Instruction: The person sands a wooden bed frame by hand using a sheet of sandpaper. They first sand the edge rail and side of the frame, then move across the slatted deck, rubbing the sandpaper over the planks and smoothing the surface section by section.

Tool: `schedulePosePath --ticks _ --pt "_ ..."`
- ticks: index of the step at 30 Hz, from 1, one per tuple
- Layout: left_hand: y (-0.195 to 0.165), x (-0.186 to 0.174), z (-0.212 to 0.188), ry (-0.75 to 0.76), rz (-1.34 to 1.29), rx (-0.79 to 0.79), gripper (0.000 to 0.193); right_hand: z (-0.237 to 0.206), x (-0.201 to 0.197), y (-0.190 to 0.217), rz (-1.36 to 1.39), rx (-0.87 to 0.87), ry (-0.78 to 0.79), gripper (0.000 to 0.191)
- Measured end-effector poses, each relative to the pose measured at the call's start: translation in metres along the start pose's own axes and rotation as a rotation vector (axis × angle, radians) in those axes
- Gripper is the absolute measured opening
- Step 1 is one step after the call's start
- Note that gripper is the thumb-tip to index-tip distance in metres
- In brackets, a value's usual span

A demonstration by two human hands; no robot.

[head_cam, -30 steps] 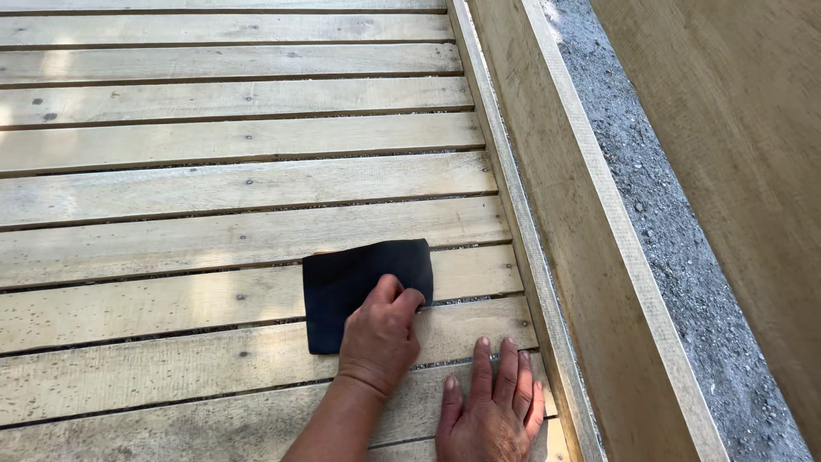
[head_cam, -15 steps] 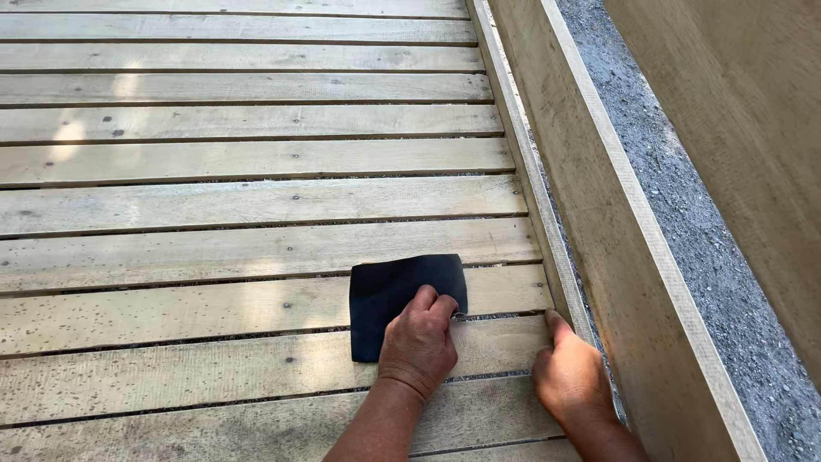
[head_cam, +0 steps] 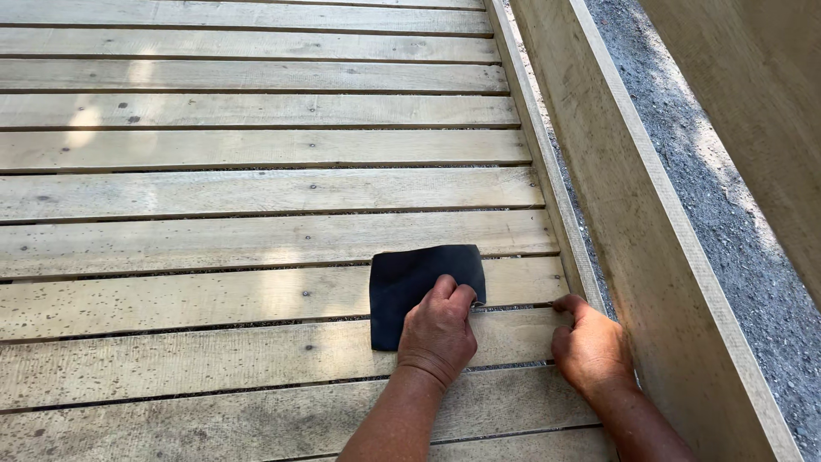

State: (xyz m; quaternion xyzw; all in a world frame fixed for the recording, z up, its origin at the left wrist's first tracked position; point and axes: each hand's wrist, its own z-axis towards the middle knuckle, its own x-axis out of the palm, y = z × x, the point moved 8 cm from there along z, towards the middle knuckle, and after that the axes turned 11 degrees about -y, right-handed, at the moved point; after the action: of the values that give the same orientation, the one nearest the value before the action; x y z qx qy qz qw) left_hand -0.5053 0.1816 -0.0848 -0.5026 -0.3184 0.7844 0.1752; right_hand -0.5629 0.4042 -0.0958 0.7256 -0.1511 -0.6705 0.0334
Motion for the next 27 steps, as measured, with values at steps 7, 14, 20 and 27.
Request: schedulePosePath --ticks 7,14,20,27 --pt "-0.001 0.001 0.001 0.03 0.018 -0.017 0.022 0.001 0.022 -0.012 0.256 0.098 0.197 0.045" --pt "-0.001 0.005 0.001 0.055 0.048 -0.031 0.021 0.0 0.018 -0.02 0.387 0.124 0.038 0.056" --pt "-0.001 0.004 0.001 0.032 0.044 -0.014 0.021 -0.002 0.004 -0.002 0.039 0.023 0.014 0.054" --pt "0.0 0.006 0.001 0.036 0.021 -0.023 0.021 -0.016 -0.005 0.016 -0.032 0.005 0.046 0.047"
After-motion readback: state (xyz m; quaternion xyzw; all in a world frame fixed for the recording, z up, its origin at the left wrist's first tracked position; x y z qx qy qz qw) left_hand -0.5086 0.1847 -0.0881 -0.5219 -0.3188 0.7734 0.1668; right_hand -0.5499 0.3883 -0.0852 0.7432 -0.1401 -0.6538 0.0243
